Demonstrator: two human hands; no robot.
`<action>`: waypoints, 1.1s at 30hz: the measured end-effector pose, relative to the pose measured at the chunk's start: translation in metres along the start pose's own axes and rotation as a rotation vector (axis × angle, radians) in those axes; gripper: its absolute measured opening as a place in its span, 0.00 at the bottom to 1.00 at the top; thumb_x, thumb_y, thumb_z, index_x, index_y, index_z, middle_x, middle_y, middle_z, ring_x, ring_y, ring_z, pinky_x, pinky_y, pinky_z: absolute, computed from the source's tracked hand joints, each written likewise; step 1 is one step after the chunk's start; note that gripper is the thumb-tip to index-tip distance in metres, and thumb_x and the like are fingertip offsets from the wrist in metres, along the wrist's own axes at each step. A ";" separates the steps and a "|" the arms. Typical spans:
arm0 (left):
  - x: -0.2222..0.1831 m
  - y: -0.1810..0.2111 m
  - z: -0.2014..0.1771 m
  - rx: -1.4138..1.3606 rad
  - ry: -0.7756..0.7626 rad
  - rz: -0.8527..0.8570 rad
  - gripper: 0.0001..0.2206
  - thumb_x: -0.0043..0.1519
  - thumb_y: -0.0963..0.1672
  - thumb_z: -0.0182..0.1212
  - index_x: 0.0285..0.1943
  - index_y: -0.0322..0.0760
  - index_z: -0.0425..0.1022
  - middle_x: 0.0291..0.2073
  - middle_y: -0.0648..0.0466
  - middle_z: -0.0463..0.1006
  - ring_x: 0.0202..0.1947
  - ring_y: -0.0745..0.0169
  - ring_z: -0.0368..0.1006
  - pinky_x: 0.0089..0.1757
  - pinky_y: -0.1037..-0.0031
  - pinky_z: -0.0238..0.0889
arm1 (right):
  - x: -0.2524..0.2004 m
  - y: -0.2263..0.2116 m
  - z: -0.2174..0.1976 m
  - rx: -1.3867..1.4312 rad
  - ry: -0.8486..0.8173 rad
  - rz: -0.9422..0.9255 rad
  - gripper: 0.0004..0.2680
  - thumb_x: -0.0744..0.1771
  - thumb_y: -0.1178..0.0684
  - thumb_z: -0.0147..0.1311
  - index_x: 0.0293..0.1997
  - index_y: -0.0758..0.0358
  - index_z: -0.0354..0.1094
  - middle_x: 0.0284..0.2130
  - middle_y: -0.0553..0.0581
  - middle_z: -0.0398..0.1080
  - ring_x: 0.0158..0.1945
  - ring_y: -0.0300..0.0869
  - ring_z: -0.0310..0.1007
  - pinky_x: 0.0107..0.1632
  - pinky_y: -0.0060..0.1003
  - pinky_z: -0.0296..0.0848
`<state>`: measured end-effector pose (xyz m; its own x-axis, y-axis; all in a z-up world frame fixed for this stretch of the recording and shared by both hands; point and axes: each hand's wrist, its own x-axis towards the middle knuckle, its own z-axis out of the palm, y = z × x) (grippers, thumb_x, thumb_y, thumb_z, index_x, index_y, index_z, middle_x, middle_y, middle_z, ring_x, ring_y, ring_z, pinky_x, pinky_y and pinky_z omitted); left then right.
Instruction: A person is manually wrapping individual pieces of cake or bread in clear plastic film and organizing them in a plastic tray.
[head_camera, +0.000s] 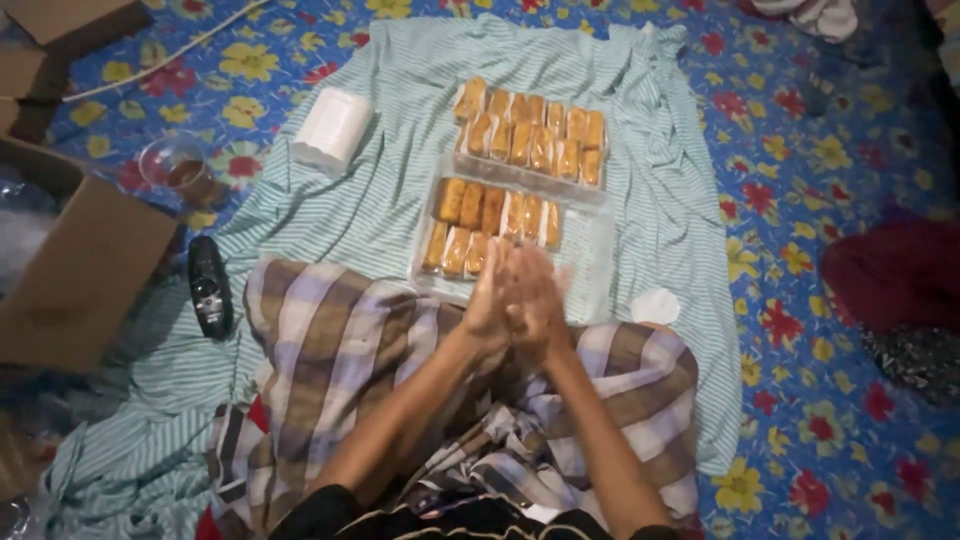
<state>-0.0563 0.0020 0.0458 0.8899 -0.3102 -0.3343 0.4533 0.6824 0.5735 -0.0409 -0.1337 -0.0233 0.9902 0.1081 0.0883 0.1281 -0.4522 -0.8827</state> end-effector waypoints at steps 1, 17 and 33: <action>0.004 0.004 -0.011 0.020 -0.163 0.008 0.42 0.62 0.67 0.30 0.83 0.53 0.43 0.78 0.39 0.44 0.76 0.41 0.39 0.63 0.52 0.36 | -0.003 0.006 -0.005 -0.250 -0.023 -0.024 0.28 0.70 0.45 0.43 0.79 0.49 0.30 0.77 0.58 0.38 0.77 0.57 0.38 0.68 0.72 0.23; 0.118 -0.005 -0.192 1.235 0.332 0.511 0.16 0.61 0.58 0.66 0.30 0.53 0.80 0.21 0.61 0.81 0.29 0.61 0.81 0.34 0.73 0.72 | -0.039 0.088 -0.141 -0.850 0.131 0.394 0.24 0.66 0.33 0.52 0.69 0.43 0.59 0.73 0.55 0.49 0.76 0.55 0.44 0.63 0.84 0.42; 0.138 -0.013 -0.194 1.398 0.313 0.449 0.11 0.65 0.52 0.61 0.44 0.44 0.80 0.29 0.46 0.82 0.36 0.42 0.80 0.39 0.56 0.73 | -0.028 0.091 -0.104 -1.088 0.032 0.393 0.21 0.70 0.28 0.42 0.66 0.44 0.64 0.61 0.47 0.69 0.67 0.44 0.63 0.69 0.66 0.46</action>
<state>0.0506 0.0791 -0.1529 0.9996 0.0207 0.0200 -0.0057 -0.5419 0.8404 -0.0510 -0.2700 -0.0579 0.9713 -0.2246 -0.0782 -0.2244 -0.9744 0.0111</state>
